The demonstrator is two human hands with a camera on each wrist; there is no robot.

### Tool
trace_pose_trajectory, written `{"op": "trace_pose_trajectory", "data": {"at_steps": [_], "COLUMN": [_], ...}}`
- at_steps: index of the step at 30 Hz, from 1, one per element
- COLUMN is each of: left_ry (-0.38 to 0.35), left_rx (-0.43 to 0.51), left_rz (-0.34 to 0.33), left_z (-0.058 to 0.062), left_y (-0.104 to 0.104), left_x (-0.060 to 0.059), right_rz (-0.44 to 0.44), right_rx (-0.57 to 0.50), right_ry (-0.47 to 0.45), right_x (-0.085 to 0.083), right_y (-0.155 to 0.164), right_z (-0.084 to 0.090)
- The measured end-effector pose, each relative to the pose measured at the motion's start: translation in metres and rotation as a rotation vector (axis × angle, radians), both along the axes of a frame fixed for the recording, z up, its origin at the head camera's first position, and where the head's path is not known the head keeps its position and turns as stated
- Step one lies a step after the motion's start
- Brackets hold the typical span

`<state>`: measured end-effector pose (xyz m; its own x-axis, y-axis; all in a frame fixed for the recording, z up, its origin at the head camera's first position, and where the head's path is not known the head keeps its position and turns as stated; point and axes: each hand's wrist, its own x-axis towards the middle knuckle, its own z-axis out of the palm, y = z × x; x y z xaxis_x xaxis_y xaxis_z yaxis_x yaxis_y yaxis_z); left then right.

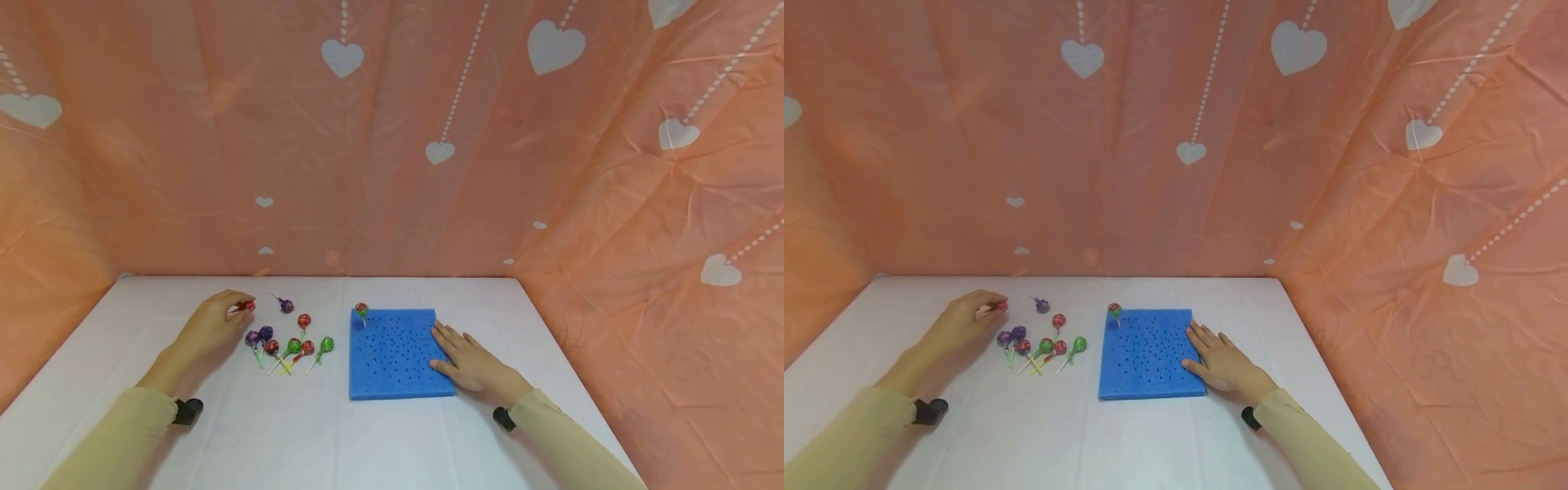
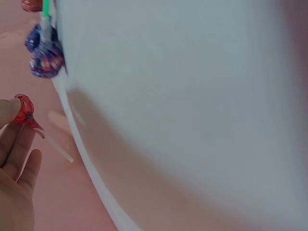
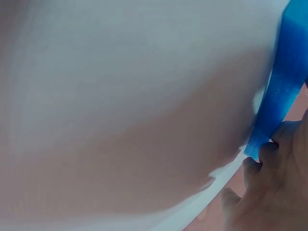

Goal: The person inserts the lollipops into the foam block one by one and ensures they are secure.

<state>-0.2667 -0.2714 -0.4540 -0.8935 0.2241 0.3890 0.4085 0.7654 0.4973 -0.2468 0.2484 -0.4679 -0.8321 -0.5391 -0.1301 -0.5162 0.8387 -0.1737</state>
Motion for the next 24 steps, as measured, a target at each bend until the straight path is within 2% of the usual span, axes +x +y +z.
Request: {"op": "trace_pose_trajectory", "data": {"at_steps": [6, 15, 24], "left_ry": [0.093, 0.19, 0.125], "left_rx": [0.108, 0.281, 0.413], "left_rz": [0.002, 0.038, 0.042], "left_z": [0.002, 0.01, 0.017], "left_y": [0.011, 0.037, 0.07], "left_x": [0.002, -0.001, 0.004], "right_rz": [0.003, -0.013, -0.006], "right_rx": [0.0, 0.009, 0.003], "right_ry": [0.001, 0.003, 0.005], "right_x": [0.0, -0.001, -0.001], "right_y": [0.0, 0.001, 0.0], "right_z": [0.001, -0.002, -0.002]}}
